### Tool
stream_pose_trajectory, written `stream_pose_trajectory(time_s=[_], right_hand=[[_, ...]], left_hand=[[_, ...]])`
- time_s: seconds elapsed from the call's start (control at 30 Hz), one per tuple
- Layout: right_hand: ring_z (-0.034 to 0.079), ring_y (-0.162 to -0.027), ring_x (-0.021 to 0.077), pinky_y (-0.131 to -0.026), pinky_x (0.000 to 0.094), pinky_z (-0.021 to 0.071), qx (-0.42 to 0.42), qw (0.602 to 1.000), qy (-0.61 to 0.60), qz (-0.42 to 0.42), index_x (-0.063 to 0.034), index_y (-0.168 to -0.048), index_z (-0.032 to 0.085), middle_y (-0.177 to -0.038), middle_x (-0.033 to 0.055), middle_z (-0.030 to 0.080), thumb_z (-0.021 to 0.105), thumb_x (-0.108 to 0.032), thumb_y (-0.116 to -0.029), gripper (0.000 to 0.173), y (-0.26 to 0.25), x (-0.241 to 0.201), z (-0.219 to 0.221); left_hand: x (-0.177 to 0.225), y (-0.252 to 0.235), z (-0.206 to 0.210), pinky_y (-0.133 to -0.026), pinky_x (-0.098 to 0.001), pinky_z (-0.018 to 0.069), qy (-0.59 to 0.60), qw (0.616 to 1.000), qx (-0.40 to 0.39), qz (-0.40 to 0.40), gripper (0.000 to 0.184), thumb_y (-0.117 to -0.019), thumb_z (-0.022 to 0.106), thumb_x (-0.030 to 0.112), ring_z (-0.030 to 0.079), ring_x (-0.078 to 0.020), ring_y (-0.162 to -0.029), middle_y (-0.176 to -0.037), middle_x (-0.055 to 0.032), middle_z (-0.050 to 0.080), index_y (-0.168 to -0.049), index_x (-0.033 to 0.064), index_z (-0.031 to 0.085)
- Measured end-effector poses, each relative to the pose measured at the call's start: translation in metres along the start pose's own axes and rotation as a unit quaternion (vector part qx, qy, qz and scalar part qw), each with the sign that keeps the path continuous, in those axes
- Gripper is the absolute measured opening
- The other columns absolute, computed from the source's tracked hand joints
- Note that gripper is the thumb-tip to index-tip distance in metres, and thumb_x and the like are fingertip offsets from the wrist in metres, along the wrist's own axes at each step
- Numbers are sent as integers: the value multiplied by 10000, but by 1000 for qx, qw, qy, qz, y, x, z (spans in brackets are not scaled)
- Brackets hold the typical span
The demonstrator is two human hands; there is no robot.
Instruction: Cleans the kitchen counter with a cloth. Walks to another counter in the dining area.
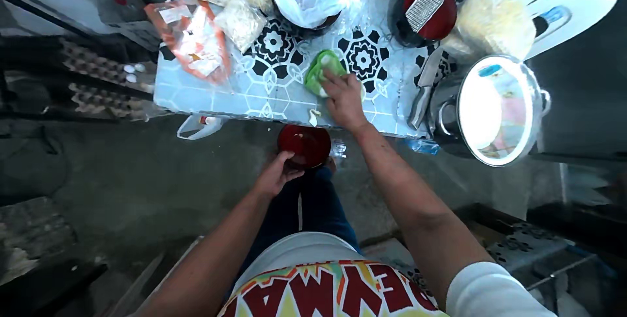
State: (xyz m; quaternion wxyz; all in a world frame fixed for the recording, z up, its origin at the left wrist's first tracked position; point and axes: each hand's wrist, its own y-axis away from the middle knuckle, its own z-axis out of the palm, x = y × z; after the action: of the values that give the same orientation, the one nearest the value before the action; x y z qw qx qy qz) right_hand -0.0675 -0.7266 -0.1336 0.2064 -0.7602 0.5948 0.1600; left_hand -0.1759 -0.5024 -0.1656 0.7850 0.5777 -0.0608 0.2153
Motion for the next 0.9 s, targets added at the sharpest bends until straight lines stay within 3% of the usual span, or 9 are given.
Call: stream_pose_trajectory(time_s=[0.13, 0.2, 0.3, 0.37, 0.4, 0.5, 0.63, 0.77, 0.9], right_hand=[[611, -1152, 361, -935, 595, 475, -42, 995, -41, -77, -202, -1154, 787, -1407, 10, 649, 666, -10, -859, 372, 57, -42, 15], [624, -1112, 318, -952, 530, 485, -55, 990, -112, -68, -164, -1104, 798, -1346, 35, 683, 633, 24, -874, 339, 73, -53, 9], [624, -1216, 277, -1067, 442, 491, -12, 958, -276, 79, 15, -1191, 721, -1359, 175, 647, 474, 49, -976, 329, 69, -44, -30], [667, -1139, 162, -984, 351, 555, 76, 935, -292, 184, 32, -1304, 655, -1363, 165, 643, 440, -41, -1030, 355, 53, -18, -49], [652, -1181, 172, -1014, 362, 538, 105, 939, -248, 213, 24, -1346, 631, -1387, 169, 630, 452, -66, -1028, 376, 44, -1, -50], [498, -1376, 399, -1150, 542, 394, 99, 961, -44, 255, 17, -1444, 556, -1487, 242, 530, 508, -76, -1003, 453, 11, 11, -26], [522, -1349, 401, -1097, 580, 412, 73, 980, 71, 172, -92, -1411, 623, -1522, 154, 532, 602, -123, -949, 464, -42, -50, 37], [550, -1331, 295, -1091, 525, 413, 2, 1000, -1, 11, -188, -1288, 728, -1473, 11, 602, 615, -93, -924, 393, -70, -88, 66], [613, -1218, 268, -1070, 537, 417, -93, 977, -89, -168, -202, -1134, 798, -1326, -21, 703, 614, 10, -882, 377, -43, -85, 62]], left_hand=[[-1, 0, -3, -796, -431, 619, 1, 1000, -8, -8, 345, -1066, 467, 189, 719, -287, -906, -1096, -182, 673, -1388, 65, 450], [-1, -1, -4, -798, -432, 617, -9, 1000, -13, -11, 346, -1069, 461, 200, 718, -285, -904, -1085, -182, 674, -1386, 60, 457], [-2, -3, -9, -811, -444, 614, -24, 1000, -13, -9, 351, -1064, 490, 202, 706, -285, -927, -1100, -175, 657, -1378, 48, 472], [-3, -5, -13, -822, -449, 612, -33, 999, -12, -8, 380, -1062, 503, 210, 699, -294, -962, -1157, -182, 644, -1406, 52, 465], [-3, -6, -14, -815, -450, 614, -32, 999, -10, -8, 398, -1058, 511, 209, 701, -303, -964, -1172, -191, 644, -1423, 60, 455], [-5, -5, -16, -790, -439, 617, -18, 1000, -6, -5, 400, -1051, 513, 201, 710, -299, -931, -1134, -191, 663, -1426, 78, 447], [-10, -1, -15, -817, -450, 615, -2, 1000, 18, 6, 381, -1051, 492, 184, 706, -296, -958, -1134, -177, 658, -1413, 71, 459], [-20, 0, -17, -829, -439, 609, -5, 999, 33, 27, 358, -1064, 472, 206, 702, -296, -960, -1145, -185, 654, -1386, 49, 473], [-24, 1, -10, -821, -444, 612, 7, 998, 54, 43, 351, -1053, 503, 223, 702, -297, -960, -1136, -183, 658, -1357, 49, 491]])
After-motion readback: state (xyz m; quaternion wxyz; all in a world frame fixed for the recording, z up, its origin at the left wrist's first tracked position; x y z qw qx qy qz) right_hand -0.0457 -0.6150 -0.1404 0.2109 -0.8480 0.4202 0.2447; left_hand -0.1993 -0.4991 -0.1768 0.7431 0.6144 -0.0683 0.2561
